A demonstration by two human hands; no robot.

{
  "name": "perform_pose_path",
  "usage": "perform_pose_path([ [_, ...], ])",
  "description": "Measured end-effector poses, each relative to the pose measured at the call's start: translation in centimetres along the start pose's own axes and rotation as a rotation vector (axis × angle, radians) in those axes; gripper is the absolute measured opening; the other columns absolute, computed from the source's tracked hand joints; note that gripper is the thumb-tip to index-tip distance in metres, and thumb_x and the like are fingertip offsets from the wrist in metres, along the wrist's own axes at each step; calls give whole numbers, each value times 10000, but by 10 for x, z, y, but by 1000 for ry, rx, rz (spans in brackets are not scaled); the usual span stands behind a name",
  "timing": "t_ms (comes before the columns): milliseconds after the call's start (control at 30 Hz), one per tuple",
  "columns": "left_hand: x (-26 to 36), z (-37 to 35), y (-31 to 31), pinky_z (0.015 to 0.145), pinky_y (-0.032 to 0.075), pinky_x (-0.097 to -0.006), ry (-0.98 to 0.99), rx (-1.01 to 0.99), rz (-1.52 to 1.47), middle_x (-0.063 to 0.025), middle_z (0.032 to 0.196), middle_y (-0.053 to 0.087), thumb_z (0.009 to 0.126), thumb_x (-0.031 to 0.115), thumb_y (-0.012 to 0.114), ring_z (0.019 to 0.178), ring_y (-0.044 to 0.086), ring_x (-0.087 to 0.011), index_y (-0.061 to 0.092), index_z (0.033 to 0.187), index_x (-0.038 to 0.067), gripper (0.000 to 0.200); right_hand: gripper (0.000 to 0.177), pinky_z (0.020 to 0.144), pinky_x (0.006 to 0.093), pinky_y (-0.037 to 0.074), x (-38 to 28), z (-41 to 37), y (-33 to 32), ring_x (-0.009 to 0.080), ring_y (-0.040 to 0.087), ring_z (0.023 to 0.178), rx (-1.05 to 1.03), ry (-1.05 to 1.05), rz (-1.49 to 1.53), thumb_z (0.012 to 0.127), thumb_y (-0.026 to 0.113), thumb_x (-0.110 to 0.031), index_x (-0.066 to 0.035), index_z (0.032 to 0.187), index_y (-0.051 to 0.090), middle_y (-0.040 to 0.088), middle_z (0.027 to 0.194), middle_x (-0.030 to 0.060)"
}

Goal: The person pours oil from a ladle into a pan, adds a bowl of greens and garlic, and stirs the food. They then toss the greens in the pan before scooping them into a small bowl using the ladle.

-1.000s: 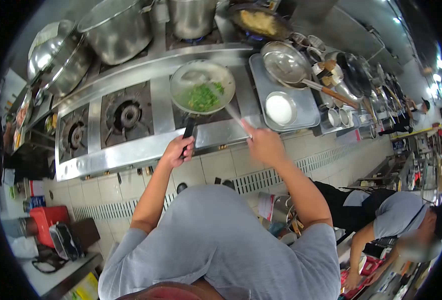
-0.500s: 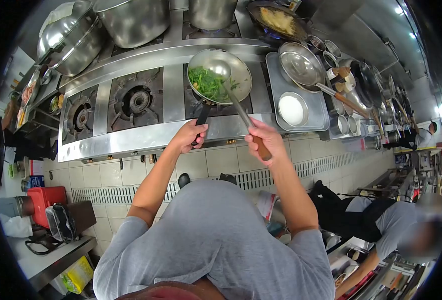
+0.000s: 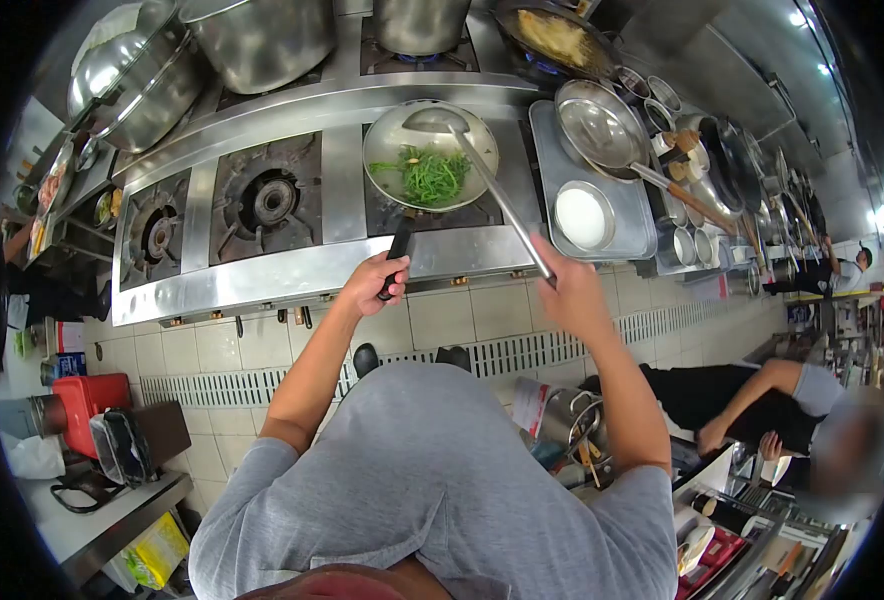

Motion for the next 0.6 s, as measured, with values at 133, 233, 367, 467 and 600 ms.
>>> perform_pose_path([
  [133,0,-1,3,457,358,-256,-33,-22,-10,46,705,505,986,204,640,523,457,-66,499,1002,156,149,674,778,531,525,20,45,42,449,656,831,-58,54,-81,796,639,-70,-116,1455,509,682,919,261],
  [233,1,-4,-2,457,357,-254,-23,0,11,47,705,505,986,209,641,522,455,-65,501,998,161,148,701,753,535,529,19,34,62,419,667,826,-132,-80,-234,781,659,-57,-161,1460,518,676,880,212],
  [367,-1,-1,-4,458,358,-252,-12,2,5,47,706,504,985,213,642,521,455,-65,502,992,164,148,728,736,528,539,21,-4,-6,381,680,805,-259,-113,-491,763,658,-38,-207,1459,528,662,870,169],
  [467,-2,-2,-2,458,360,-252,-8,13,7,48,705,503,986,215,639,521,454,-65,503,988,165,145,735,728,517,545,32,-1,-24,382,679,772,-198,-88,-434,760,640,-19,-209,1462,527,660,871,171],
  [600,-2,1,-2,459,363,-258,-12,4,10,49,703,500,990,219,630,519,453,-66,503,984,162,140,747,733,515,547,45,37,8,390,674,757,-79,5,-109,764,609,10,-206,1473,514,660,880,179],
])
Point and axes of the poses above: each hand's wrist, its own z-axis towards the middle knuckle, its own y-axis out of the palm, x = y × z, the point moved 6 cm from there along z, towards the middle knuckle
